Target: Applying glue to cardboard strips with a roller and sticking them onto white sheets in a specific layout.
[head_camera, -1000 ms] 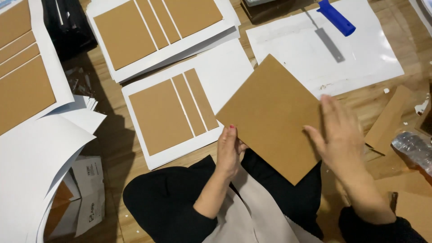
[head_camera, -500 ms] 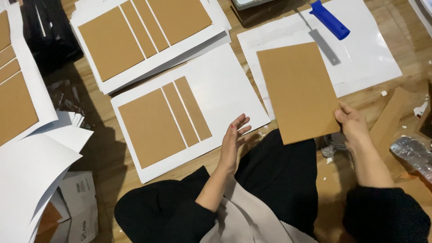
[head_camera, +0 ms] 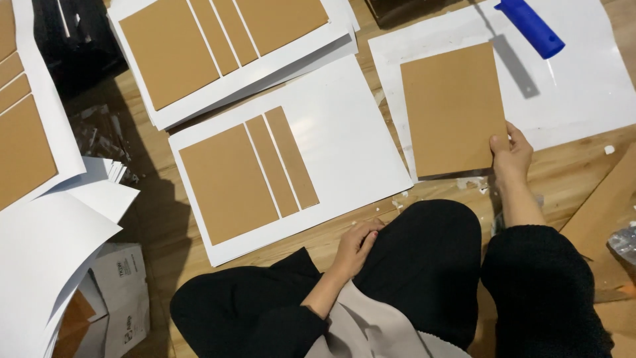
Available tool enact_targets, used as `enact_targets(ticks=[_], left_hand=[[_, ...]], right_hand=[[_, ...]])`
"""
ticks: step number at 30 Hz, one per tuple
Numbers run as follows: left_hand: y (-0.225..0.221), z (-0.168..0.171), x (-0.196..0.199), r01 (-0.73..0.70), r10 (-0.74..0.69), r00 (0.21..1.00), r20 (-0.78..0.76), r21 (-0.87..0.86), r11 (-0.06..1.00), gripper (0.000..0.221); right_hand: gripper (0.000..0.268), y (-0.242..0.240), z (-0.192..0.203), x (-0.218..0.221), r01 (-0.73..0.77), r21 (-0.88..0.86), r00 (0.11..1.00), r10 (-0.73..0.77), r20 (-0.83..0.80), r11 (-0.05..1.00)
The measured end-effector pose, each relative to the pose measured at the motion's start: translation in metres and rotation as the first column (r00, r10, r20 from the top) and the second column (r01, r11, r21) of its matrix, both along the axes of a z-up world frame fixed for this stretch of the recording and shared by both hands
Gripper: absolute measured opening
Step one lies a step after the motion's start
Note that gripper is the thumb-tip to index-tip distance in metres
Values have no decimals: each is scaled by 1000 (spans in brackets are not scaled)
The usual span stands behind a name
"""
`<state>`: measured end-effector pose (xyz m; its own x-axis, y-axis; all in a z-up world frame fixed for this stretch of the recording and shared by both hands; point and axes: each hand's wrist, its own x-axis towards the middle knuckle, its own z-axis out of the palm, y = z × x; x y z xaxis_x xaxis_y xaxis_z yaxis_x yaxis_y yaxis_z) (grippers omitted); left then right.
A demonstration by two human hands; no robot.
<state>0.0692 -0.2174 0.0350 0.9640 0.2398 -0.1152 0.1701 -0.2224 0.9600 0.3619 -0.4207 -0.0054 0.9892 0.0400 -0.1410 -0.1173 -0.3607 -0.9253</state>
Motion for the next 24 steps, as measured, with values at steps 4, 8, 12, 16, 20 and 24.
enact_targets(ticks=[4, 8, 12, 16, 20, 24], left_hand=[[8, 8, 9, 150, -154, 987, 35, 107, 983, 28], [9, 0, 16, 169, -177, 984, 29, 179, 969, 26], [9, -1, 19, 173, -182, 983, 35, 178, 969, 27], [10, -4, 19, 170, -183, 981, 55, 187, 967, 28], [11, -7, 19, 166, -183, 979, 85, 182, 969, 26], [11, -11, 20, 176, -196, 978, 76, 208, 962, 26]], right_hand=[[38, -1, -11, 6, -57, 3, 994, 57, 92, 998], [38, 4, -13, 11, -26, 15, 999, 26, 35, 1000], [40, 12, -9, 19, -35, 4, 999, 35, 9, 999], [42, 17, -6, 30, -51, -120, 999, 52, 0, 991], [41, 21, 0, 30, 28, -454, 996, 12, 84, 891], [27, 43, 47, 19, 331, -635, 726, 242, 644, 699]])
